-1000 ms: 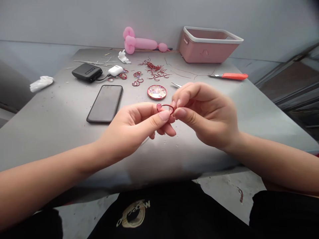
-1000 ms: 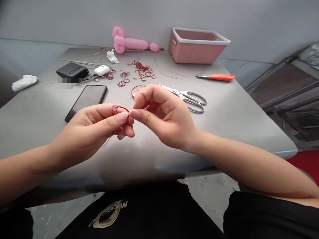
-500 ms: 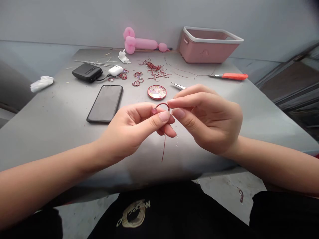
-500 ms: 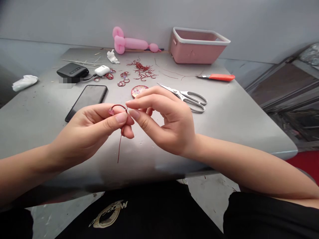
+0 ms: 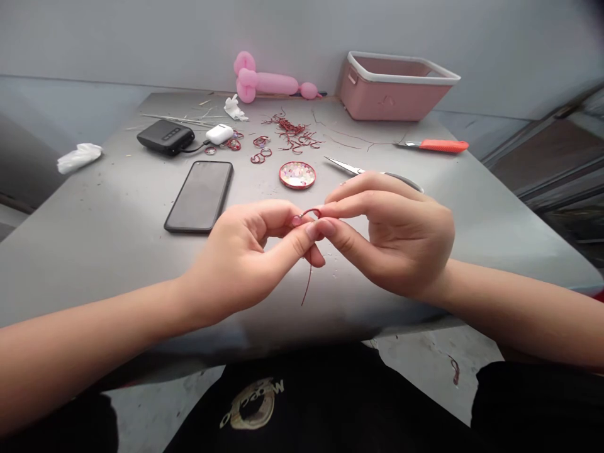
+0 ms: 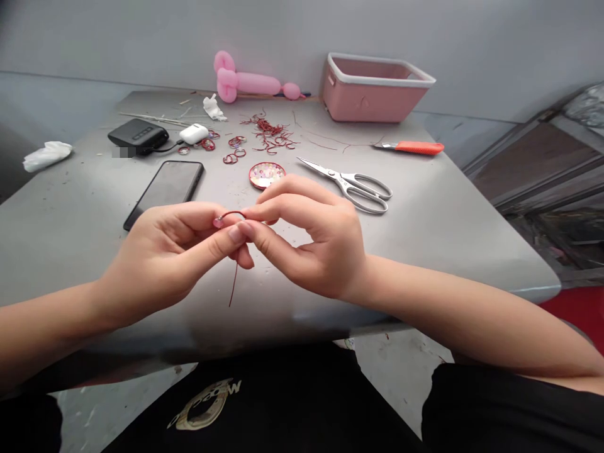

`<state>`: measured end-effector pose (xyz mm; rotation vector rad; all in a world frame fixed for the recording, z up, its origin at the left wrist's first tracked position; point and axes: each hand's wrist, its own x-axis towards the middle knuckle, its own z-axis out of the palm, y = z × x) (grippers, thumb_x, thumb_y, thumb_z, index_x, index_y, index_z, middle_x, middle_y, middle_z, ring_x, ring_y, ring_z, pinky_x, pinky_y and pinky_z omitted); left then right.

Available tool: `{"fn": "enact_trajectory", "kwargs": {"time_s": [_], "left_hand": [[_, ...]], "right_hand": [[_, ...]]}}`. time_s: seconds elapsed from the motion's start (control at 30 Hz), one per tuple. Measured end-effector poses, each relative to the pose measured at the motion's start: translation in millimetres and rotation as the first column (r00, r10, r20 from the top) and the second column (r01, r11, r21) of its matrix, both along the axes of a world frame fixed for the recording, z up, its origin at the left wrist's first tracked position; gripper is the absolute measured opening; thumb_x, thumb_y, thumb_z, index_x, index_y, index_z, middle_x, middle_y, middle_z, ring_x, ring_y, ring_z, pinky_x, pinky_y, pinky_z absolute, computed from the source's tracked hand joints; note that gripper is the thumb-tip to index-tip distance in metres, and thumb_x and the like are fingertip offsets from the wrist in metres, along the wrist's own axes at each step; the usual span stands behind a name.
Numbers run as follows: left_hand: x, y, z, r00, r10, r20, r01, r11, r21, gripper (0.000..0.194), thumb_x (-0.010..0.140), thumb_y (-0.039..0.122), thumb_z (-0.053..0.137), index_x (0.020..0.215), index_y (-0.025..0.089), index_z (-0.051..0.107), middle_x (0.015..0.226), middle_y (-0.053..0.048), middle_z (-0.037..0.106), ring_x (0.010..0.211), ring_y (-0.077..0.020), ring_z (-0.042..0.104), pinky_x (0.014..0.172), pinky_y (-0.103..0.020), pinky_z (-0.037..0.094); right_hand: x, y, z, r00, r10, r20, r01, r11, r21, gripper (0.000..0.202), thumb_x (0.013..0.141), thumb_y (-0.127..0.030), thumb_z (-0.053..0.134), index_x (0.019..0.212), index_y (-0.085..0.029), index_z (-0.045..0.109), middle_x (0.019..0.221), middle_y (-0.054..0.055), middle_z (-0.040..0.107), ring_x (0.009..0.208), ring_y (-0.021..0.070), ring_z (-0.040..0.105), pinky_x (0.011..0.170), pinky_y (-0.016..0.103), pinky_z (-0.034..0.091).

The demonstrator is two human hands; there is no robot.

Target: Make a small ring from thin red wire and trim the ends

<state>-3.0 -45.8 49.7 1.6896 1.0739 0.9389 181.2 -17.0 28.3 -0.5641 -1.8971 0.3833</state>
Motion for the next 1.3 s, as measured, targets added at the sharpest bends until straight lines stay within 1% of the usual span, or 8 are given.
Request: {"fn": "enact_trajectory", "kwargs": {"time_s": [0.33,0.53,0.67,0.73,0.9,1.0,1.17,1.3], "left_hand": [[1,4,1.6,0.999,-0.009,-0.036,0.007,0.997,-0.078,0.031,0.088,0.045,0.067,0.073,0.018,0.069,0.071,-0.002,0.075,0.067,-0.0154,0.066,0.063,-0.026,0.051],[-1,7,-0.1,0.994,-0.083,0.068,0.093,0.981,-0.169,0.025,0.087,0.041,0.07,0.073,0.02,0.07,0.068,-0.001,0.074,0.074,-0.0163,0.069,0.069,-0.026,0.055],[-1,6,0.8,0.991,-0.108,0.084,0.122,0.976,-0.179,0.023,0.089,0.038,0.068,0.073,0.02,0.071,0.067,0.0,0.073,0.073,-0.0156,0.068,0.07,-0.026,0.054],[-1,5,1.9,0.998,-0.059,0.006,0.059,0.994,-0.09,0.024,0.089,0.037,0.066,0.073,0.02,0.07,0.067,-0.001,0.073,0.068,-0.0149,0.066,0.066,-0.026,0.052],[-1,2,2.2,0.972,0.143,-0.188,-0.09,0.96,0.263,0.025,0.089,0.033,0.064,0.068,0.02,0.068,0.068,0.0,0.073,0.065,-0.0147,0.064,0.062,-0.027,0.045],[0,1,-1.3,0.94,0.209,-0.269,-0.075,0.898,0.433,0.018,0.088,0.025,0.062,0.071,0.022,0.067,0.067,0.002,0.073,0.06,-0.0134,0.062,0.066,-0.03,0.044],[-1,0,-10.2,0.91,0.279,-0.306,-0.003,0.744,0.669,0.015,0.088,0.018,0.06,0.075,0.022,0.066,0.065,0.002,0.071,0.061,-0.014,0.062,0.069,-0.034,0.041],[-2,0,-14.0,0.907,0.273,-0.321,0.012,0.744,0.668,0.015,0.089,0.02,0.058,0.078,0.025,0.067,0.067,0.001,0.07,0.063,-0.0169,0.062,0.071,-0.037,0.04]], "right_hand": [[-1,2,-3.5,0.95,0.257,-0.179,-0.309,0.868,-0.39,0.011,0.091,-0.027,0.068,0.087,-0.018,0.065,0.08,0.002,0.065,0.074,0.0105,0.063,0.068,0.026,0.054],[-3,13,-7.0,0.77,0.512,-0.381,-0.634,0.552,-0.542,0.012,0.097,-0.026,0.058,0.089,-0.018,0.056,0.079,-0.001,0.06,0.065,0.0094,0.063,0.066,0.028,0.054],[-2,19,-5.0,0.685,0.584,-0.434,-0.704,0.378,-0.602,0.014,0.096,-0.026,0.059,0.084,-0.018,0.057,0.078,-0.001,0.061,0.064,0.0099,0.063,0.068,0.03,0.055],[-1,18,-4.1,0.725,0.529,-0.441,-0.675,0.42,-0.606,0.014,0.093,-0.029,0.063,0.085,-0.018,0.059,0.077,-0.001,0.062,0.067,0.0111,0.064,0.067,0.029,0.055],[1,8,-1.2,0.915,0.294,-0.277,-0.401,0.752,-0.523,0.017,0.084,-0.031,0.076,0.086,-0.019,0.065,0.085,0.001,0.064,0.08,0.013,0.063,0.068,0.028,0.056],[1,5,-0.3,0.962,0.212,-0.172,-0.265,0.876,-0.402,0.019,0.077,-0.033,0.082,0.082,-0.021,0.067,0.083,0.002,0.064,0.079,0.0136,0.06,0.063,0.028,0.053],[1,5,-1.5,0.977,0.192,-0.096,-0.211,0.941,-0.263,0.014,0.082,-0.029,0.077,0.078,-0.023,0.066,0.079,0.001,0.064,0.078,0.014,0.057,0.065,0.03,0.05],[0,2,-1.5,0.97,0.226,-0.088,-0.242,0.921,-0.304,0.014,0.083,-0.024,0.076,0.081,-0.022,0.062,0.078,0.0,0.062,0.077,0.013,0.057,0.066,0.03,0.048]]}}
